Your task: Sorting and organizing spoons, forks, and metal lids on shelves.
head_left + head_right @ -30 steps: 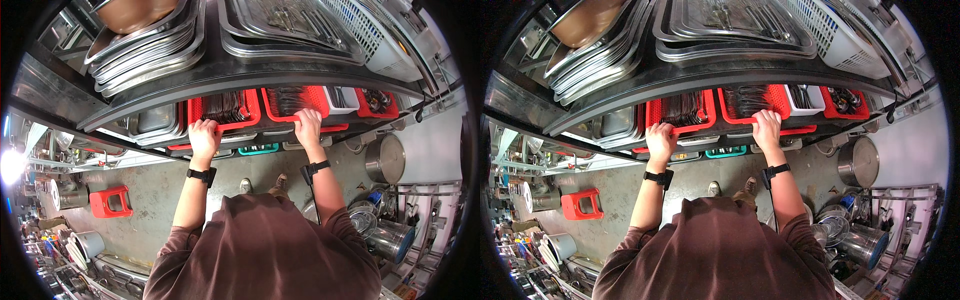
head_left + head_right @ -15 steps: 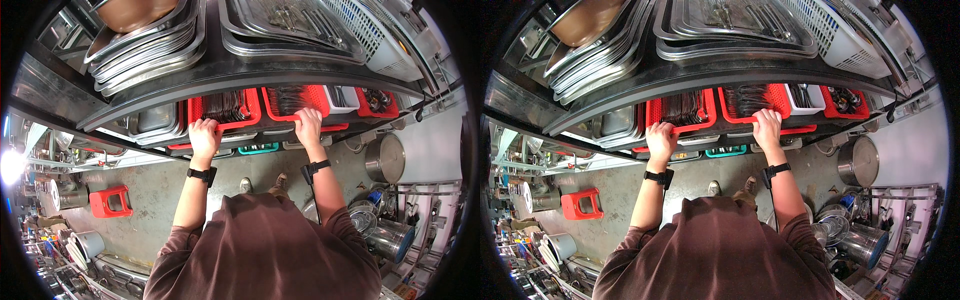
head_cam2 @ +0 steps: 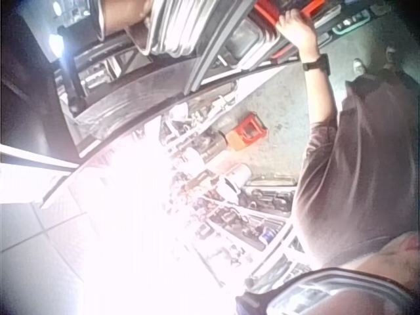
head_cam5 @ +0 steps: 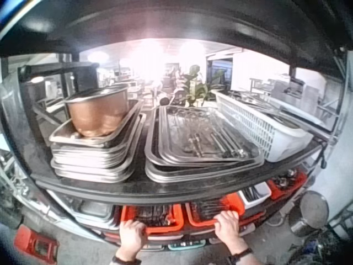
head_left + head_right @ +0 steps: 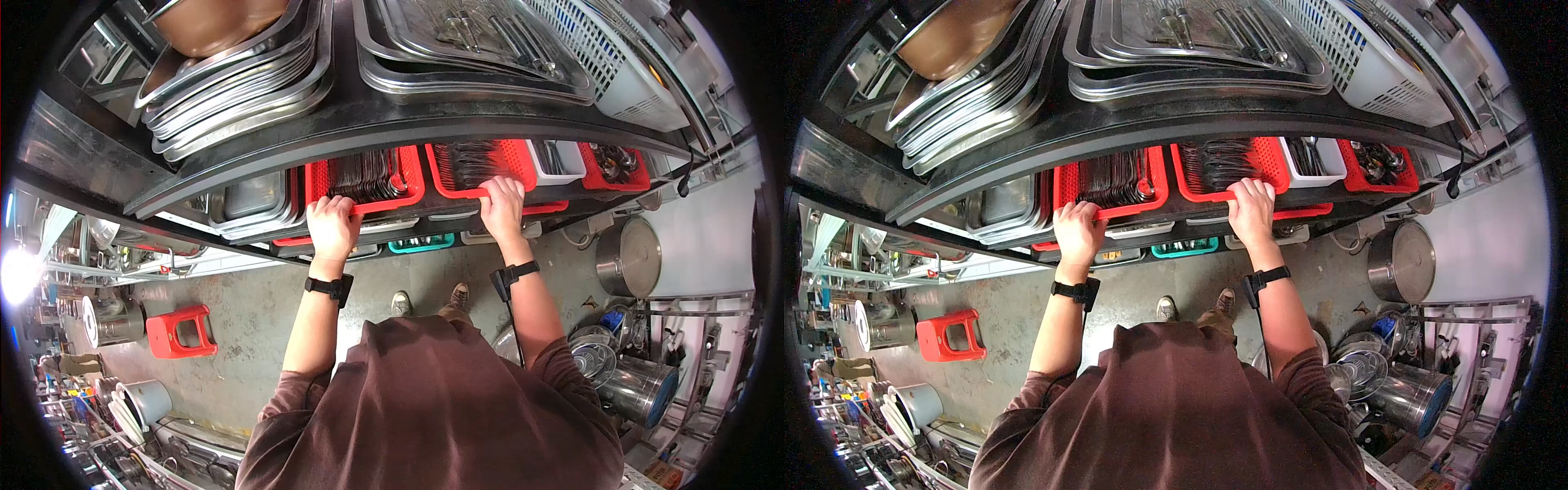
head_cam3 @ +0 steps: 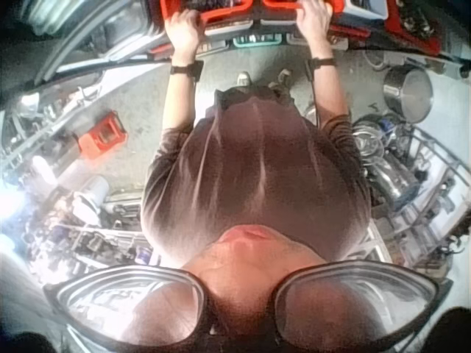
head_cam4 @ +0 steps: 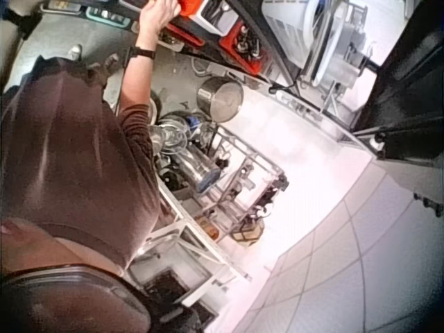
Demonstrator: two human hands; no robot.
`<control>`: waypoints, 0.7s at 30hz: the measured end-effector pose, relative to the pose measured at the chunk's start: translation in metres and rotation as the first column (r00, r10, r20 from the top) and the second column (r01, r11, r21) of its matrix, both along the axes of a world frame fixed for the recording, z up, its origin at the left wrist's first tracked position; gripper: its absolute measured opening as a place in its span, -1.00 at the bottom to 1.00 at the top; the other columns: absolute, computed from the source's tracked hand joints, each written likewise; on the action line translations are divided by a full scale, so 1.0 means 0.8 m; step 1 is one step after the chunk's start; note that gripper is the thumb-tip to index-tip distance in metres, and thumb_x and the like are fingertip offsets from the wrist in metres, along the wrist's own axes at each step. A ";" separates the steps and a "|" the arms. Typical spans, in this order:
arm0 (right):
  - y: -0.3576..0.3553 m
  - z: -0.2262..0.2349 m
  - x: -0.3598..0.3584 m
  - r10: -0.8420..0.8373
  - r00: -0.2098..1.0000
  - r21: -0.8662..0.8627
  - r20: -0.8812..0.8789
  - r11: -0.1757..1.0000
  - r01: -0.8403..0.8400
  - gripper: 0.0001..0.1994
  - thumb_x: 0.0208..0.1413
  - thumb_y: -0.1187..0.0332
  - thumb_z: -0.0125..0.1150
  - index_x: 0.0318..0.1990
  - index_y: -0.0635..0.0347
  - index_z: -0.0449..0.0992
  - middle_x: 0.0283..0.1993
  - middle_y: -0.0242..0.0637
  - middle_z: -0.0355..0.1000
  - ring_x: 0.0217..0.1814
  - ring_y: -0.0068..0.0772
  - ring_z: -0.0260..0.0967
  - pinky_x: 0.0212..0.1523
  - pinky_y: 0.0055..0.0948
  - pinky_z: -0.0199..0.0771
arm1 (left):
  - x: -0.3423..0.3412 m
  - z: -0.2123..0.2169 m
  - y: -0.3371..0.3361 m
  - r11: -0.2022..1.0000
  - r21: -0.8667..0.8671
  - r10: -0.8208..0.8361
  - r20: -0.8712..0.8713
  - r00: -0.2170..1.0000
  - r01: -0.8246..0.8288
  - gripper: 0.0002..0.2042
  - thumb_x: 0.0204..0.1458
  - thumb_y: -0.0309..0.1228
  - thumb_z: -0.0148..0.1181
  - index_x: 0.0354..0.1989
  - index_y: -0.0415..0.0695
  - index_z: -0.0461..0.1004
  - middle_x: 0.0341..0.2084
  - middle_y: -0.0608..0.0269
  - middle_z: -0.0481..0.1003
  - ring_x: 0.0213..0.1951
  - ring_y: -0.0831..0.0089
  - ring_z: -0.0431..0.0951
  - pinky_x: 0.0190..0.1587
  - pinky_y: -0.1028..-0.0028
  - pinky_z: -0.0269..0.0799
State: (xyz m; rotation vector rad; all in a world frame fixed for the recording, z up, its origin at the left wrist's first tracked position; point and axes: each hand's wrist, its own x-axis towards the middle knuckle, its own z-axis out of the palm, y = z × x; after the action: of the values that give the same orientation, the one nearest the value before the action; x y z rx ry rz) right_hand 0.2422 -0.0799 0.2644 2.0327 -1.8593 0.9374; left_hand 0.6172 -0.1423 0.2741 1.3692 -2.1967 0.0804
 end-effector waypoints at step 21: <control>0.000 0.002 0.002 0.002 1.000 -0.026 -0.004 1.000 -0.003 -0.80 -0.03 0.50 0.39 -0.22 0.08 0.59 -0.24 -0.25 0.49 -0.06 -0.02 0.46 0.12 -0.02 0.37 | -0.001 0.002 0.001 1.000 -0.003 0.003 -0.015 1.000 -0.003 -0.77 -0.15 -0.31 0.58 -0.33 -0.03 0.66 -0.39 0.29 0.64 -0.20 0.15 0.61 -0.01 0.14 0.41</control>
State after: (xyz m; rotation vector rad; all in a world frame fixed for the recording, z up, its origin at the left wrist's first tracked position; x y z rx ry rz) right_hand 0.2436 -0.0802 0.2657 2.0208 -1.8331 0.9523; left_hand 0.6166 -0.1414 0.2758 1.3668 -2.1820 0.0745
